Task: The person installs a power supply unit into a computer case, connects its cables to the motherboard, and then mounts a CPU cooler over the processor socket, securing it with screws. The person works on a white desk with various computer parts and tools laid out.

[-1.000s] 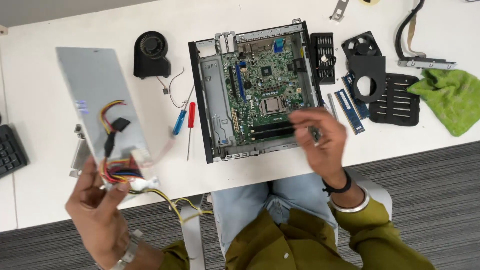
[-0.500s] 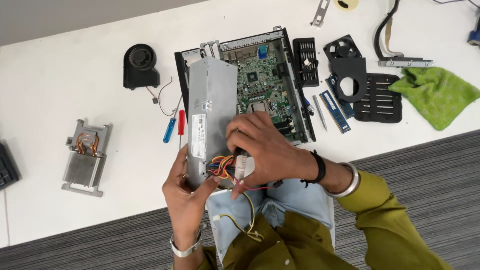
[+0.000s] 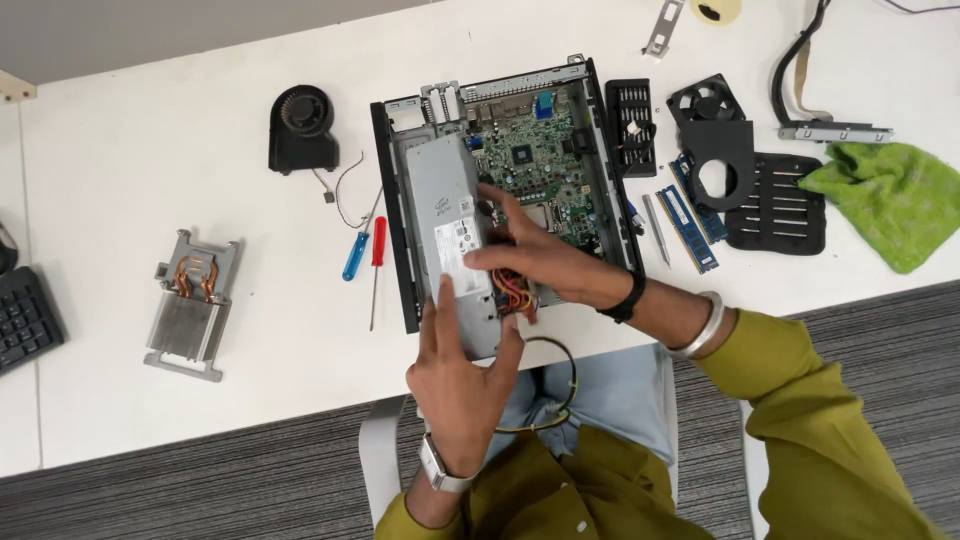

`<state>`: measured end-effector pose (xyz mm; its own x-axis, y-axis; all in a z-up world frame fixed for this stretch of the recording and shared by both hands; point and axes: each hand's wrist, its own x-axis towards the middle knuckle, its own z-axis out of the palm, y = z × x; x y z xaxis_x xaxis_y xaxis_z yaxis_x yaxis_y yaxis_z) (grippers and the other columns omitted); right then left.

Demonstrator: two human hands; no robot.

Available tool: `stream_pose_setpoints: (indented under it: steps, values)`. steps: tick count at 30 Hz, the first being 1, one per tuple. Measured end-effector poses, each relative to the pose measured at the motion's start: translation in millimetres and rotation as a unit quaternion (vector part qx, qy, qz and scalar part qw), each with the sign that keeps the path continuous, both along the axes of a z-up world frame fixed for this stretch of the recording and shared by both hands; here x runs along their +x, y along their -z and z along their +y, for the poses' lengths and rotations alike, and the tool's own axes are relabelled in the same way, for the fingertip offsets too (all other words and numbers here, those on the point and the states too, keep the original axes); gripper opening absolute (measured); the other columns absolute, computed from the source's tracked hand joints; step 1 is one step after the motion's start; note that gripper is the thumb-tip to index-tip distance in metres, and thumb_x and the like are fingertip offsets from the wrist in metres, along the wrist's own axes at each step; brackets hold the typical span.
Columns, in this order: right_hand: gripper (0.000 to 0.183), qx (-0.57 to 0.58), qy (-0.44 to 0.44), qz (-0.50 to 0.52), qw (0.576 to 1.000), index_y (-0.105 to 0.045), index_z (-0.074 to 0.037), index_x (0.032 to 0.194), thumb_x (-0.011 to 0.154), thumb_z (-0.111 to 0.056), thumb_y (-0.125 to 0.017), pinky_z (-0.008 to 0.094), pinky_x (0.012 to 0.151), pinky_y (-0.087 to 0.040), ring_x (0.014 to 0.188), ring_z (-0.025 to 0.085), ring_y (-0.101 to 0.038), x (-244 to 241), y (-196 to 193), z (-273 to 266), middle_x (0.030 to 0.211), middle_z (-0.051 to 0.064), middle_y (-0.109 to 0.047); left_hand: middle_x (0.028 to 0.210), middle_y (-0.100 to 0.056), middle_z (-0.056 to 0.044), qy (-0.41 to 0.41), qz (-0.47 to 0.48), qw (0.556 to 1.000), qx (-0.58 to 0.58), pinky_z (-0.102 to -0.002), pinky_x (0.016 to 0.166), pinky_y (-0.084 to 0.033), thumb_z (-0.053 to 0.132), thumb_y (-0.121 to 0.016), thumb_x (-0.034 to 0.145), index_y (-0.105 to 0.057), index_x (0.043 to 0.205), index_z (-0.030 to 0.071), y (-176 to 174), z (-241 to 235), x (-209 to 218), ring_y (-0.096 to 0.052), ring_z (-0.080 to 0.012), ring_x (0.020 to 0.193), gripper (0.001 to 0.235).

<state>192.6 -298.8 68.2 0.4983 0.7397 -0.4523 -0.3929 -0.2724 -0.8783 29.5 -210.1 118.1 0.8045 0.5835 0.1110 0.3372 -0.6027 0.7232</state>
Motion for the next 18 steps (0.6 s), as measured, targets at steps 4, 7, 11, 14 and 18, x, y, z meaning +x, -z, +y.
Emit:
stream_pose_setpoints:
  steps: [4,7,11,14,18]
  values:
    - [0.096,0.002,0.014,0.056,0.998,-0.024,-0.005,0.161,0.082,-0.028,-0.073,0.028,0.078,-0.057,0.107,0.019,-0.067,14,19,6,0.129,0.018,-0.066,0.126,-0.060,-0.042,0.044,0.062,0.997,0.003,-0.045,0.058,-0.061,0.042,-0.086,0.077,-0.051,0.142,-0.003,12,1,7,-0.074,-0.0451,0.082,0.086]
    - [0.084,0.041,0.049,0.077,0.995,-0.038,0.003,0.156,0.085,-0.024,-0.074,0.024,0.085,-0.058,0.105,0.015,-0.068,21,29,10,0.126,0.016,-0.069,0.126,-0.058,-0.045,0.083,-0.002,0.996,0.046,-0.044,0.064,-0.062,0.044,-0.086,0.081,-0.048,0.144,-0.006,27,7,9,-0.071,-0.0510,0.097,0.089]
    - [0.076,0.022,0.067,0.069,0.995,-0.043,0.004,0.150,0.086,-0.023,-0.073,0.024,0.083,-0.058,0.099,0.011,-0.070,29,35,18,0.122,0.011,-0.072,0.131,-0.056,-0.045,0.085,0.011,0.996,-0.007,-0.042,0.059,-0.062,0.042,-0.085,0.080,-0.048,0.144,-0.005,33,14,13,-0.073,-0.0493,0.094,0.087]
    - [0.071,0.025,0.028,-0.009,0.999,-0.050,0.008,0.148,0.089,-0.023,-0.073,0.024,0.083,-0.057,0.098,0.011,-0.069,33,39,22,0.119,0.012,-0.072,0.131,-0.058,-0.042,0.074,0.032,0.996,-0.023,-0.043,0.063,-0.062,0.042,-0.084,0.079,-0.047,0.145,-0.004,42,16,11,-0.073,-0.0481,0.094,0.088]
    - [0.071,0.022,0.023,0.014,0.999,-0.047,0.006,0.149,0.090,-0.024,-0.073,0.024,0.082,-0.057,0.098,0.011,-0.068,39,39,28,0.117,0.013,-0.072,0.131,-0.058,-0.042,0.077,-0.005,0.997,0.017,-0.043,0.067,-0.062,0.039,-0.084,0.083,-0.049,0.146,-0.005,54,22,10,-0.071,-0.0493,0.104,0.084]
